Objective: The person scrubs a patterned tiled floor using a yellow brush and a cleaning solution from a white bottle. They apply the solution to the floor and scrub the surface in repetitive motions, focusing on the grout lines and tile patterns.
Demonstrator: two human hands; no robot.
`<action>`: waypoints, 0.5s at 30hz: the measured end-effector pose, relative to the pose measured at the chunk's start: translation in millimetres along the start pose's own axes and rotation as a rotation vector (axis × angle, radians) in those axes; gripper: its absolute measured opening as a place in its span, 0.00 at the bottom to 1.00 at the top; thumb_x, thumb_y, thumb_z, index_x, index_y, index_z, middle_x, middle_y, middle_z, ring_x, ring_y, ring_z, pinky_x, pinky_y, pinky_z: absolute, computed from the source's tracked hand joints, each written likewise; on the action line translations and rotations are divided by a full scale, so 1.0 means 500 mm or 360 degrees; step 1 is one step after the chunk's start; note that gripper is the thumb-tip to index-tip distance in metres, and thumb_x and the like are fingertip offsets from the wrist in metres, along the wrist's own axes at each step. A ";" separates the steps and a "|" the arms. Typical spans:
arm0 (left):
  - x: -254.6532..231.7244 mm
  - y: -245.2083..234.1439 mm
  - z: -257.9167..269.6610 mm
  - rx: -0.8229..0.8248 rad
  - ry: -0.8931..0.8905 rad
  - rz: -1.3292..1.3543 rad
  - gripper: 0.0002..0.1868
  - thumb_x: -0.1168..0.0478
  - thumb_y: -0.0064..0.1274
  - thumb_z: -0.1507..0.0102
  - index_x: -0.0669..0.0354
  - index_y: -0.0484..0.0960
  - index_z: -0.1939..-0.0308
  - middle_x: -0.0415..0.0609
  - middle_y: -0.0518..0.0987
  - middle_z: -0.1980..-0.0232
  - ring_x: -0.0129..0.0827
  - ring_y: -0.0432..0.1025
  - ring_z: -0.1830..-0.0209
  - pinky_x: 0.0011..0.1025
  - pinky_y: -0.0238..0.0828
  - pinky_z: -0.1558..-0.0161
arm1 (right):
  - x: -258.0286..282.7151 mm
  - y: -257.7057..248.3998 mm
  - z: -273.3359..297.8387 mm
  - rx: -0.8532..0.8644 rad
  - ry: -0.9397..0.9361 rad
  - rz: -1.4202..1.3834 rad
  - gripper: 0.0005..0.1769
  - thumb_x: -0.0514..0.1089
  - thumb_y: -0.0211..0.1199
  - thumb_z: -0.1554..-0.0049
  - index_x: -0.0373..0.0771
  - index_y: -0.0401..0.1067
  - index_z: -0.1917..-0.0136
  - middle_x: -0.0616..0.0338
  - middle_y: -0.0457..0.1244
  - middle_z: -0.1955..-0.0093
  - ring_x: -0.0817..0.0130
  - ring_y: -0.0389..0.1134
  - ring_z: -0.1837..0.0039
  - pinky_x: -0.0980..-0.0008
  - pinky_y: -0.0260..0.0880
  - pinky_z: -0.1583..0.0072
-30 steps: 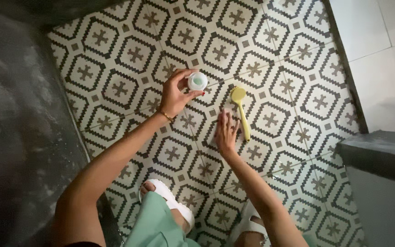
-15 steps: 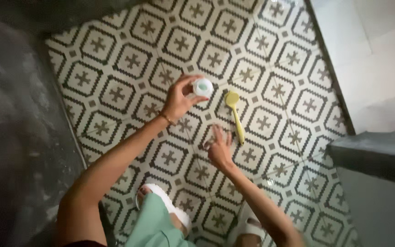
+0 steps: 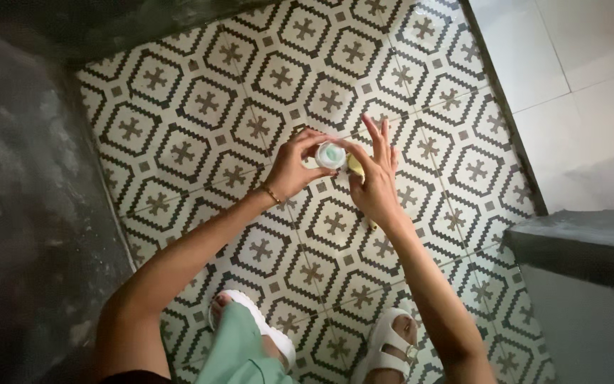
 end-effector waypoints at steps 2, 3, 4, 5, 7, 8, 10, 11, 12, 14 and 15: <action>0.003 0.003 0.002 -0.0058 0.0029 -0.0082 0.38 0.62 0.80 0.46 0.57 0.84 0.32 0.44 0.81 0.36 0.34 0.79 0.41 0.31 0.83 0.39 | -0.011 0.012 -0.001 0.0024 0.0032 -0.0037 0.43 0.22 0.60 0.50 0.55 0.77 0.27 0.55 0.39 0.05 0.39 0.26 0.05 0.22 0.28 0.14; 0.001 0.004 0.006 -0.0124 0.0094 -0.0042 0.38 0.62 0.80 0.46 0.59 0.84 0.32 0.45 0.80 0.36 0.34 0.79 0.40 0.30 0.83 0.38 | -0.017 0.019 -0.003 0.0032 0.0061 -0.0061 0.39 0.23 0.60 0.48 0.52 0.77 0.28 0.56 0.39 0.05 0.38 0.25 0.05 0.22 0.28 0.14; -0.002 0.005 0.009 -0.0185 0.0165 -0.0004 0.38 0.61 0.80 0.46 0.60 0.83 0.33 0.46 0.79 0.35 0.33 0.79 0.38 0.30 0.84 0.38 | -0.022 0.024 -0.005 0.0034 0.0092 -0.0084 0.35 0.24 0.61 0.46 0.50 0.77 0.30 0.56 0.38 0.04 0.38 0.24 0.05 0.22 0.28 0.14; 0.000 0.010 0.011 -0.0227 0.0210 -0.0023 0.37 0.62 0.79 0.45 0.60 0.83 0.33 0.47 0.79 0.35 0.34 0.79 0.37 0.31 0.82 0.37 | -0.029 0.031 -0.004 0.0061 0.0160 -0.0064 0.34 0.24 0.60 0.46 0.48 0.78 0.31 0.55 0.38 0.04 0.39 0.24 0.06 0.21 0.27 0.15; 0.004 0.018 0.014 -0.0321 0.0301 -0.0057 0.35 0.63 0.78 0.45 0.61 0.83 0.33 0.49 0.79 0.35 0.37 0.79 0.35 0.34 0.78 0.35 | -0.040 0.043 -0.004 0.0120 0.0287 -0.0017 0.33 0.24 0.58 0.46 0.44 0.79 0.32 0.55 0.36 0.05 0.41 0.22 0.07 0.20 0.24 0.16; 0.009 0.017 0.016 -0.0379 0.0323 -0.0129 0.35 0.63 0.78 0.43 0.62 0.82 0.33 0.50 0.79 0.34 0.39 0.78 0.35 0.34 0.79 0.34 | -0.043 0.050 -0.003 0.0164 0.0326 -0.0015 0.31 0.25 0.58 0.45 0.43 0.79 0.32 0.55 0.36 0.05 0.43 0.22 0.06 0.22 0.24 0.16; 0.016 0.014 0.020 -0.0494 0.0373 -0.0273 0.36 0.62 0.77 0.40 0.65 0.79 0.31 0.53 0.77 0.32 0.43 0.78 0.34 0.35 0.81 0.33 | -0.051 0.063 -0.002 0.0246 0.0405 -0.0008 0.27 0.26 0.57 0.43 0.39 0.78 0.33 0.54 0.35 0.05 0.45 0.21 0.06 0.25 0.23 0.15; 0.022 0.017 0.018 -0.0506 0.0383 -0.0266 0.35 0.62 0.77 0.39 0.64 0.79 0.31 0.53 0.78 0.32 0.43 0.79 0.35 0.35 0.80 0.34 | -0.044 0.064 -0.004 0.0208 0.0375 -0.0086 0.25 0.27 0.57 0.42 0.37 0.77 0.33 0.52 0.35 0.05 0.45 0.21 0.06 0.28 0.25 0.14; 0.027 0.020 0.017 -0.0520 0.0390 -0.0257 0.34 0.62 0.76 0.38 0.63 0.79 0.30 0.52 0.78 0.32 0.43 0.80 0.35 0.35 0.80 0.34 | -0.037 0.066 -0.005 0.0173 0.0343 -0.0161 0.23 0.28 0.57 0.40 0.34 0.76 0.33 0.49 0.35 0.05 0.44 0.21 0.06 0.30 0.27 0.13; 0.035 0.028 0.015 -0.0541 0.0414 -0.0281 0.34 0.62 0.75 0.37 0.63 0.78 0.29 0.53 0.78 0.31 0.44 0.80 0.35 0.35 0.79 0.35 | -0.043 0.074 -0.007 0.0191 0.0424 -0.0315 0.21 0.30 0.56 0.38 0.33 0.75 0.32 0.48 0.34 0.05 0.45 0.21 0.07 0.36 0.31 0.13; 0.039 0.032 0.011 -0.0547 0.0431 -0.0314 0.34 0.62 0.74 0.36 0.64 0.77 0.29 0.54 0.77 0.31 0.45 0.80 0.35 0.35 0.80 0.36 | -0.057 0.082 -0.011 0.0246 0.0536 -0.0395 0.22 0.30 0.55 0.38 0.35 0.76 0.32 0.49 0.34 0.05 0.46 0.21 0.07 0.38 0.33 0.13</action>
Point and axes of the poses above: each hand's wrist, its own z-axis away from the middle knuckle, its own y-axis out of the palm, x = y × z, the point moved 10 cm from there along -z, towards the middle knuckle
